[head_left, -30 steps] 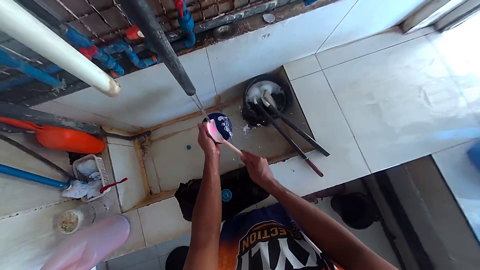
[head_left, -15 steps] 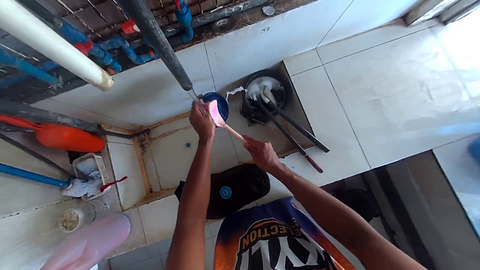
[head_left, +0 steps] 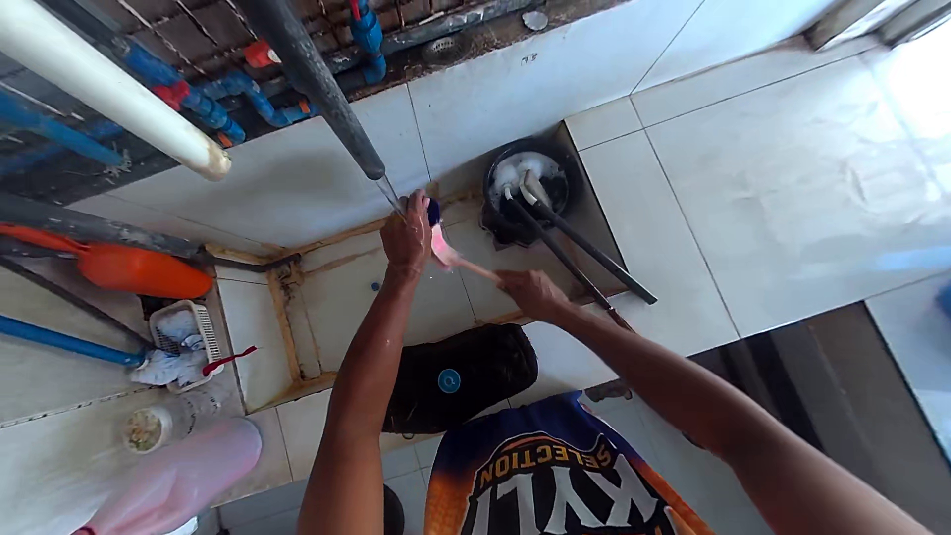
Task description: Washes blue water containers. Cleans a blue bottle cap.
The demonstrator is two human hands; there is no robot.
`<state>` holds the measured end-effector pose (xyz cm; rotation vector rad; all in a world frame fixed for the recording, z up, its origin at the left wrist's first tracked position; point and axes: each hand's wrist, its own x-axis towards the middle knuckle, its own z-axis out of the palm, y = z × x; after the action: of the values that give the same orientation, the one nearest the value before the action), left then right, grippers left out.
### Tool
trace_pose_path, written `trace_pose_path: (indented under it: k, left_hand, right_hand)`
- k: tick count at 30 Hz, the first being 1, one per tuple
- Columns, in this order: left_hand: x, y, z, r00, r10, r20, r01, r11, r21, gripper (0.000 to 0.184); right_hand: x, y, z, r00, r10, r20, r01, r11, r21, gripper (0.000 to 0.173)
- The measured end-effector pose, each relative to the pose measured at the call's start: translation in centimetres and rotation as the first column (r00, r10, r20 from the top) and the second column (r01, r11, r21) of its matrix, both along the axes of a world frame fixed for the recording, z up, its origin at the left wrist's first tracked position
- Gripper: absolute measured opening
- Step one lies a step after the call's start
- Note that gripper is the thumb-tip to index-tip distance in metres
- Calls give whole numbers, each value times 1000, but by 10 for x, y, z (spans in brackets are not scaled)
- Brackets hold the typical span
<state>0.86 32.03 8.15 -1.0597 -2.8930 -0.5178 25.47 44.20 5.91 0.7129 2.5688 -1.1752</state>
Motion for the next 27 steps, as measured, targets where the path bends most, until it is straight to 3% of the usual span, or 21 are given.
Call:
trace_pose_path:
  k: [2, 4, 6, 8, 11, 13, 14, 15, 16, 18, 19, 21, 25, 27]
  left_hand:
    - [0, -5, -18, 996, 59, -60, -45, 976, 214, 37]
    - [3, -11, -35, 993, 114, -38, -91, 924, 372, 36]
    - [8, -17, -46, 994, 107, 10, -102, 917, 384, 36]
    - [19, -27, -50, 992, 79, 97, -95, 981, 168, 37]
    - [19, -26, -43, 919, 115, 376, -92, 993, -77, 43]
    - [8, -24, -38, 833, 147, 533, -121, 989, -83, 67]
    - [3, -26, -36, 799, 135, 585, -132, 990, -48, 78]
    - [0, -29, -34, 800, 96, 593, -146, 989, 36, 83]
    - [-5, -31, -33, 835, 54, 548, -166, 974, 156, 77]
    - [-15, -33, -39, 928, 21, 373, -167, 917, 363, 47]
    - [-19, -37, -46, 948, 26, 316, -168, 886, 431, 40]
    - [-26, -43, -55, 960, 29, 279, -165, 863, 478, 35]
    - [1, -42, -53, 909, 21, 416, -131, 962, 238, 37]
    - [21, -40, -63, 892, 4, 451, -119, 966, 228, 44]
  right_hand:
    - [-1, -21, 0, 996, -77, 40, 86, 927, -364, 35]
    - [2, -38, 0, 987, -138, 78, 158, 827, -539, 36]
    - [2, -27, 6, 990, -87, 111, 114, 955, -272, 36]
    - [2, -10, 9, 990, -42, 134, 24, 991, 132, 36]
    - [-6, 12, 3, 987, 128, -96, -45, 797, 602, 38]
    - [-10, 25, -1, 935, 260, -242, -16, 711, 703, 37]
    - [-10, 29, -3, 918, 285, -277, -14, 720, 694, 37]
    - [-9, 29, -4, 922, 265, -281, -26, 768, 639, 36]
    - [-9, 28, -2, 947, 210, -243, -52, 846, 530, 37]
    - [-2, 24, -5, 988, 49, -146, -21, 982, 188, 37]
    - [7, 20, -10, 992, -22, -121, 26, 999, 33, 37]
    - [26, 11, -23, 981, -176, -87, 159, 973, -166, 38]
    - [50, -17, -59, 880, -471, -63, 403, 810, -426, 38]
    - [51, -33, -65, 841, -537, -61, 438, 744, -505, 37]
